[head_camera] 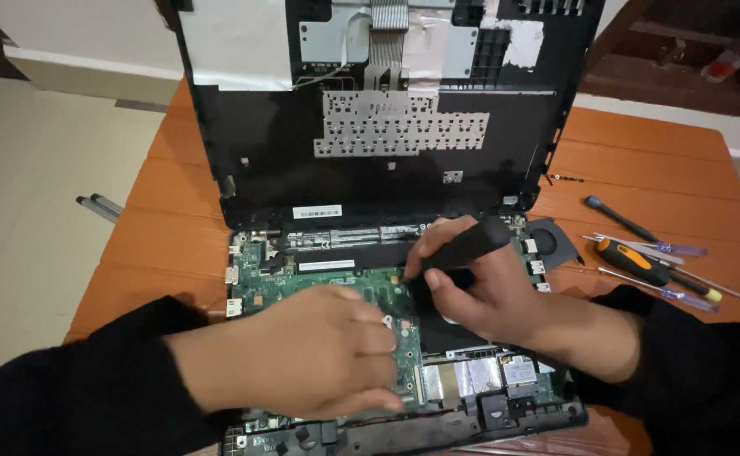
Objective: Disassembling a laptop by removing internal screws with a screwdriver and prying out components like the battery and motherboard.
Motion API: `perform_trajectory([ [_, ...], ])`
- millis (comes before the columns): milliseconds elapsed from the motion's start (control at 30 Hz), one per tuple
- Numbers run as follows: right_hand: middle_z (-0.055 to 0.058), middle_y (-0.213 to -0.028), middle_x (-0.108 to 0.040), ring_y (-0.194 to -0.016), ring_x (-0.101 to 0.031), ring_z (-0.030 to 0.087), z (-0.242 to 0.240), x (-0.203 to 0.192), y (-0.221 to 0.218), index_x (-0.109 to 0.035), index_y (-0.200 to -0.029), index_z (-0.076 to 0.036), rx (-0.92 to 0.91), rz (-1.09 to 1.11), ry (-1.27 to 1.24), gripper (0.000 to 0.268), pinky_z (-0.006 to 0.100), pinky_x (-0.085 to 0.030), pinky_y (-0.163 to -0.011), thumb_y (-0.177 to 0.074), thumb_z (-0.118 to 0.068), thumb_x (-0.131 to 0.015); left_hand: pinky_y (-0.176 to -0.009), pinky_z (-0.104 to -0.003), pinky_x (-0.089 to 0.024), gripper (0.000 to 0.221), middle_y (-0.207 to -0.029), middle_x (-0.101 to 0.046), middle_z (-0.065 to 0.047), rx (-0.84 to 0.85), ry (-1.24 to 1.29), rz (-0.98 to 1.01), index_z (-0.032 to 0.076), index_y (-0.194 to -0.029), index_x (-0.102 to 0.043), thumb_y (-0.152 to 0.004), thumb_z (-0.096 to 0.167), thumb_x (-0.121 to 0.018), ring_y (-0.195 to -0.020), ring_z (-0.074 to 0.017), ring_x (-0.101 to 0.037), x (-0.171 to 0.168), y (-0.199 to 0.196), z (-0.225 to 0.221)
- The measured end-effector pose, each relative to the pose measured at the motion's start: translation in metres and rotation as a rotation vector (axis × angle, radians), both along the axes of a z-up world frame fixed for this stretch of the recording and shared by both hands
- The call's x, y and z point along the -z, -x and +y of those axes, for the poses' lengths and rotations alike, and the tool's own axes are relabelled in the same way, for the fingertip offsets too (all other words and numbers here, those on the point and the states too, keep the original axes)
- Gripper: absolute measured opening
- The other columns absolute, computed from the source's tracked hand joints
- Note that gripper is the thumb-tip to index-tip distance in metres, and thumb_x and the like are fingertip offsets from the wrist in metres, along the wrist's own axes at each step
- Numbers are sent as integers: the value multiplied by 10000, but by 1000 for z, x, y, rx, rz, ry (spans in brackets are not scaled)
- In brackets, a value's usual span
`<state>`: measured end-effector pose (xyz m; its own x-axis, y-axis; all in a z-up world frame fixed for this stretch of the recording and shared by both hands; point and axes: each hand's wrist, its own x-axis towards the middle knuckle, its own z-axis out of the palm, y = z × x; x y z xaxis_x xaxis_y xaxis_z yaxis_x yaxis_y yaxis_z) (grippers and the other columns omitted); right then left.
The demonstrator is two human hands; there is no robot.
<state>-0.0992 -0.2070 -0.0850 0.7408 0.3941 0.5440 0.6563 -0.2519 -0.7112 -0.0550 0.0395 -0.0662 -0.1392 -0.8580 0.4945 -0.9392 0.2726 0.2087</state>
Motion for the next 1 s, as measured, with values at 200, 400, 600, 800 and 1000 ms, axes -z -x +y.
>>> perform_trajectory([
  [200,104,-1005,-677,-900,-703,219,1,0,3,-495,-1187,-67,18,134,-56,179,346,-573,-845,-1069,-197,-461,-597,-392,-552,524,-667,-652,9,-206,-315,-9,141,-720,-704,-1071,471,-498,-570,-213,-625,17,-29,10],
  [400,123,-1001,-695,-912,-704,201,4,1,5,-512,-1179,-68,43,170,-71,339,278,-560,-766,-1102,-383,-414,-645,-432,-509,398,-839,-684,-17,-231,-395,-81,153,-898,-687,-1054,480,-522,-754,-277,-651,23,-32,8],
  [600,139,-1012,-690,-941,-699,214,4,1,6,-484,-1189,-63,49,126,-148,301,286,-563,-779,-1110,-348,-429,-654,-413,-515,296,-985,-610,-30,-387,-164,-111,130,-1192,-685,-1023,348,-579,-851,-257,-623,30,-37,3],
  [800,151,-992,-685,-907,-685,215,3,3,5,-487,-1191,-61,35,136,-175,289,291,-550,-775,-1107,-334,-443,-647,-409,-502,230,-924,-571,-45,-417,-202,-115,113,-1146,-690,-924,113,-632,-826,-263,-577,31,-37,0],
  [1000,138,-973,-679,-859,-703,221,-3,5,4,-492,-1166,-81,-149,161,-158,309,316,-563,-752,-1113,-384,-462,-658,-392,-471,119,-903,-579,-41,-422,-230,-110,118,-1032,-662,-919,93,-634,-807,-258,-572,28,-37,-2],
])
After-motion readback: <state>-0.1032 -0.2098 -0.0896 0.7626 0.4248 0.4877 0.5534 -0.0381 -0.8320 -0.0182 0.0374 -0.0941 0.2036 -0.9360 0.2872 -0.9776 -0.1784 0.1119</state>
